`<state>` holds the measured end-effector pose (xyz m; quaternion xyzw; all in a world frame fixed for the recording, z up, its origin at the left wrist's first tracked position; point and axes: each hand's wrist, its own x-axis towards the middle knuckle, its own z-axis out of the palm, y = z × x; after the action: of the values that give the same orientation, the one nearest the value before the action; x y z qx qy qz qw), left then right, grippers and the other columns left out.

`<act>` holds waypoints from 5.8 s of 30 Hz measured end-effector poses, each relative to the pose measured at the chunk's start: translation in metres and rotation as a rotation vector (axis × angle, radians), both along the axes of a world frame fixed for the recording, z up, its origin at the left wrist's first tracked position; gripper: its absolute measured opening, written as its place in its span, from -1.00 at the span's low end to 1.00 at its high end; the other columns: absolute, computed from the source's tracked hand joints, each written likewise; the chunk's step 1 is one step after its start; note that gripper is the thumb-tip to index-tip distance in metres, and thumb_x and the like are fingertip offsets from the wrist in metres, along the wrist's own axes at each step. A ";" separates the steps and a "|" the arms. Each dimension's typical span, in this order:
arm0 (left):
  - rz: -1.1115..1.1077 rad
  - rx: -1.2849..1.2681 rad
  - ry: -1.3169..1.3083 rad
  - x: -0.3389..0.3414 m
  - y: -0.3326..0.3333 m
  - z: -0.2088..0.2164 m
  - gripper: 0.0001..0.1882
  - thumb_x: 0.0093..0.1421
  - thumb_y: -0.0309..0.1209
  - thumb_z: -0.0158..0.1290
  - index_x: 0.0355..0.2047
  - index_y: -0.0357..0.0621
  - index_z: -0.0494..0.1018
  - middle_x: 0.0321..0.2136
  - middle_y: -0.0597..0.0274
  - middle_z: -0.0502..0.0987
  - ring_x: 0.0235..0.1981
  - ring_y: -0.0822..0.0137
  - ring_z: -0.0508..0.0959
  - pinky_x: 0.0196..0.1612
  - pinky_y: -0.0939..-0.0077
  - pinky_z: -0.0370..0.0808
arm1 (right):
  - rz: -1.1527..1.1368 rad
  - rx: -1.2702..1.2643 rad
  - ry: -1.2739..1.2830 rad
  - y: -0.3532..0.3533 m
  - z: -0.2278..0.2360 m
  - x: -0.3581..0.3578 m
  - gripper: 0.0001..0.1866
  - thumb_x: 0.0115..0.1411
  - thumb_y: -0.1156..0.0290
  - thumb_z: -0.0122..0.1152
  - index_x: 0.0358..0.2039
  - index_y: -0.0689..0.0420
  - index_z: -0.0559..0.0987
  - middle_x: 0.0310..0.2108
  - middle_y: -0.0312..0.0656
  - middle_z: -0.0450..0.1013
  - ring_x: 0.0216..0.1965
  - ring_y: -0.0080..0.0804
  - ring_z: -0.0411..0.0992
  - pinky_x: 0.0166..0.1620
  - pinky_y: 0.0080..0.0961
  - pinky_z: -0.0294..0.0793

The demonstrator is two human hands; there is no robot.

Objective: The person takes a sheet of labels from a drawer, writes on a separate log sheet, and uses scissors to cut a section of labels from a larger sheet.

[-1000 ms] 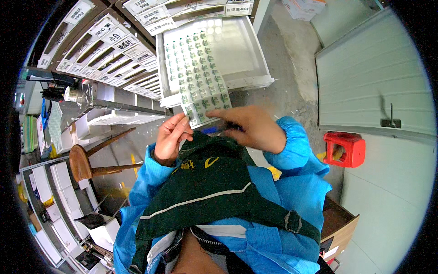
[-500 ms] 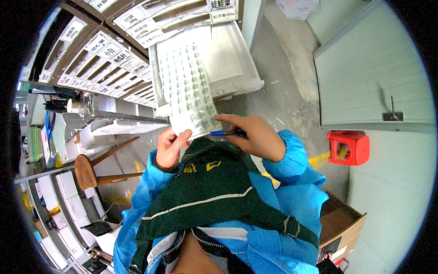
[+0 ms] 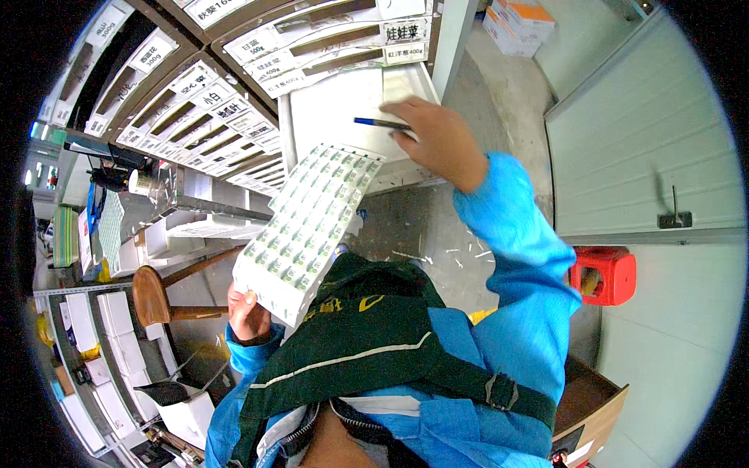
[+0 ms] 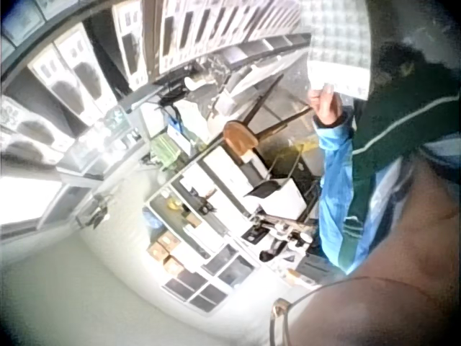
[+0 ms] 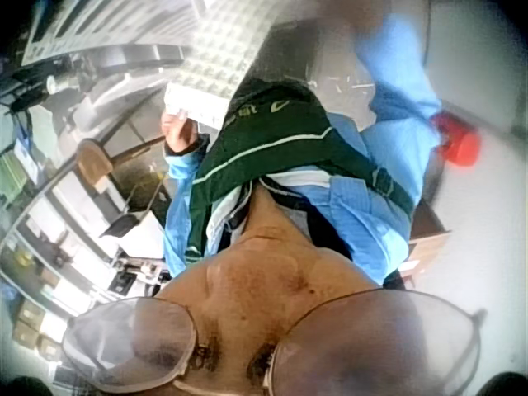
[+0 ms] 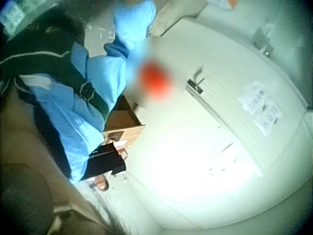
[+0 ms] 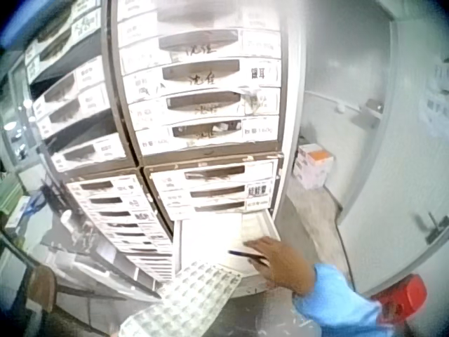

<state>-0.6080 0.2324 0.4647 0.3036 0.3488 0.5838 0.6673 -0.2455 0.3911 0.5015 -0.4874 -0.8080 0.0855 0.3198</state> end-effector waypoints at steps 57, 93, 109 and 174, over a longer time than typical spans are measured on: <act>0.857 0.130 0.404 -0.174 -0.075 -0.005 -0.67 0.30 -0.44 -0.08 0.03 -0.32 0.36 -0.09 0.06 0.50 -0.14 0.31 0.53 -0.04 0.46 0.47 | 0.052 -0.133 0.657 0.038 0.121 -0.138 -0.69 0.20 0.24 0.17 -0.23 0.26 0.53 -0.66 -0.48 0.25 -0.65 -0.74 0.13 -0.60 -0.68 0.08; 0.667 -0.196 1.028 -0.802 -0.042 0.143 -0.48 0.06 -0.49 0.20 0.06 -0.18 0.38 -0.12 0.23 0.54 -0.11 0.39 0.51 0.04 0.48 0.39 | 0.852 -0.913 0.873 0.136 0.027 -0.801 -0.76 0.15 0.44 0.24 -0.20 0.27 0.53 -0.61 -0.48 0.33 -0.67 -0.81 0.10 -0.63 -0.77 -0.02; 0.433 -0.060 1.184 -1.078 0.196 0.149 -0.52 0.00 -0.44 0.27 -0.03 -0.19 0.47 -0.21 0.20 0.59 -0.17 0.37 0.54 -0.02 0.44 0.44 | 0.347 -0.664 0.728 0.184 0.026 -0.887 -0.80 0.16 0.39 0.24 -0.24 0.20 0.57 -0.65 -0.53 0.29 -0.69 -0.81 0.10 -0.62 -0.74 -0.01; 0.271 -0.426 -0.196 -0.669 0.188 -0.061 -0.82 0.23 -0.39 0.03 -0.20 -0.19 0.46 -0.37 0.29 0.55 -0.43 0.41 0.54 -0.36 0.54 0.52 | 0.291 -0.807 0.402 0.087 -0.024 -0.826 -0.67 0.04 0.39 0.23 -0.18 0.24 0.46 -0.44 -0.02 0.44 -0.36 -0.31 0.45 -0.28 -0.38 0.42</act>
<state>-1.2766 0.4207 0.4037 0.0490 0.4350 0.6079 0.6625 -1.0720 0.4779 0.4772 -0.4281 -0.6924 0.5290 0.2396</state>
